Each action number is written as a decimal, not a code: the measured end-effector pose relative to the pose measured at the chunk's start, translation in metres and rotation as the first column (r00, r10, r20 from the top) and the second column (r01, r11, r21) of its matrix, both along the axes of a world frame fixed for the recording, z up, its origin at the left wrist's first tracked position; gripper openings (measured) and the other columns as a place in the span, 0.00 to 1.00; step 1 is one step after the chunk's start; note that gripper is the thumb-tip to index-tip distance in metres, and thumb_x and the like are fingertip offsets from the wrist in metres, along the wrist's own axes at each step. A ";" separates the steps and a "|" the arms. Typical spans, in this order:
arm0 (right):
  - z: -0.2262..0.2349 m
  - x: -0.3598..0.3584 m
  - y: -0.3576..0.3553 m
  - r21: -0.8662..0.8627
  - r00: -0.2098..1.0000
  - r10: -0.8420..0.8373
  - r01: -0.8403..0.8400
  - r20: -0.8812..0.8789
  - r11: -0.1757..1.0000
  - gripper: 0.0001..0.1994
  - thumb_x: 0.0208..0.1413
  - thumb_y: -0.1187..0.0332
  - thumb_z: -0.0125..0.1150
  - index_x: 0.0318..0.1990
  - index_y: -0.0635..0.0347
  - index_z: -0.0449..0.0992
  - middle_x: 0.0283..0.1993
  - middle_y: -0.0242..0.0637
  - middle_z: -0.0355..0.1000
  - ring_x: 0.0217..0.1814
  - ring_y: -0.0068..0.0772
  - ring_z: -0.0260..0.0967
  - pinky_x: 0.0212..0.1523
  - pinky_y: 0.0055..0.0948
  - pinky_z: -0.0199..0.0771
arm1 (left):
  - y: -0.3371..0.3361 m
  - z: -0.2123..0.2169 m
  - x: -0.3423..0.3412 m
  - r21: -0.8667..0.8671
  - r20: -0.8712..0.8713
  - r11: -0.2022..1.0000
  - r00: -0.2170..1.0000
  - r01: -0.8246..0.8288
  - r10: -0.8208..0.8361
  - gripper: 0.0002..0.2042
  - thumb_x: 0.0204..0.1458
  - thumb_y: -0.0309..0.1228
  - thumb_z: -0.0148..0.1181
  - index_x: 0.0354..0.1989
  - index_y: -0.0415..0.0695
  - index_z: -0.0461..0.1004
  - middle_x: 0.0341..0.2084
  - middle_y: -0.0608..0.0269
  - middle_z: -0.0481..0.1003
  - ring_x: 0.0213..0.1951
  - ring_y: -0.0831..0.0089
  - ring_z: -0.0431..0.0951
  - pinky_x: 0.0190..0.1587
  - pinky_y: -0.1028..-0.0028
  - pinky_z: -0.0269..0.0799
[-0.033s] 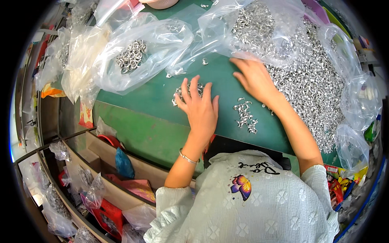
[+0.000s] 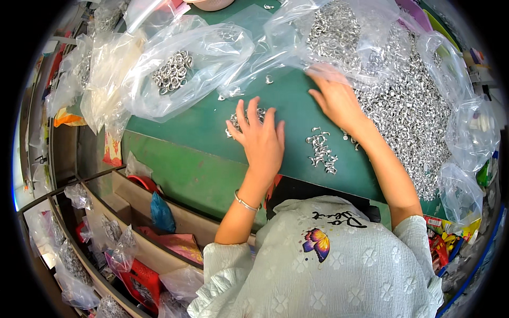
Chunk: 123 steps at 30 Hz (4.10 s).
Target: The person sorts small metal rings and components by hand from a large pile on a green workbench, placing them into separate plastic bags.
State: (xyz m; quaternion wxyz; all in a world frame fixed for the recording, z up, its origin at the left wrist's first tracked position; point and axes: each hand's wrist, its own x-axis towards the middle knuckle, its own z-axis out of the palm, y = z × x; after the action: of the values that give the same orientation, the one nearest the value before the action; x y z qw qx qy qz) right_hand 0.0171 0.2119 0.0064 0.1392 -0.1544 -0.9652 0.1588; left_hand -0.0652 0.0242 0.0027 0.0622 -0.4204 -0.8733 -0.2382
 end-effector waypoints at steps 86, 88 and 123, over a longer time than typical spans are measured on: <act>0.032 0.084 -0.061 -0.298 0.828 0.009 -0.212 -0.561 0.931 0.13 0.52 0.65 0.60 0.41 0.62 0.71 0.41 0.41 0.66 0.49 0.43 0.64 0.50 0.41 0.63 | 0.027 0.037 -0.008 0.505 0.739 0.852 0.441 0.137 -0.509 0.08 0.61 0.29 0.54 0.38 0.36 0.72 0.27 0.64 0.72 0.28 0.82 0.68 0.32 0.80 0.63; 0.042 0.106 -0.065 -0.354 0.804 -0.082 -0.166 -0.589 0.920 0.12 0.53 0.64 0.60 0.41 0.62 0.71 0.39 0.40 0.66 0.46 0.43 0.65 0.48 0.40 0.65 | 0.035 0.049 0.033 0.592 0.790 0.804 0.150 0.066 -0.594 0.08 0.60 0.27 0.55 0.43 0.35 0.69 0.31 0.61 0.73 0.29 0.81 0.69 0.34 0.81 0.67; -0.005 0.528 0.014 -0.177 -0.147 -0.496 0.984 -0.856 0.014 0.09 0.59 0.71 0.57 0.45 0.63 0.77 0.42 0.38 0.73 0.40 0.32 0.68 0.43 0.30 0.69 | 0.007 0.050 0.114 0.354 0.833 0.918 0.386 0.178 -0.396 0.11 0.58 0.21 0.54 0.49 0.34 0.72 0.39 0.60 0.77 0.42 0.75 0.76 0.47 0.77 0.71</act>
State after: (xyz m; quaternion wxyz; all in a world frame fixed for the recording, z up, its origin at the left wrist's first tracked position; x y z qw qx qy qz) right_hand 0.5447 0.2258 0.0016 0.6244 -0.5971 -0.4532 -0.2195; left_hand 0.0484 0.0312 0.0531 -0.4058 -0.3671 -0.6564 -0.5193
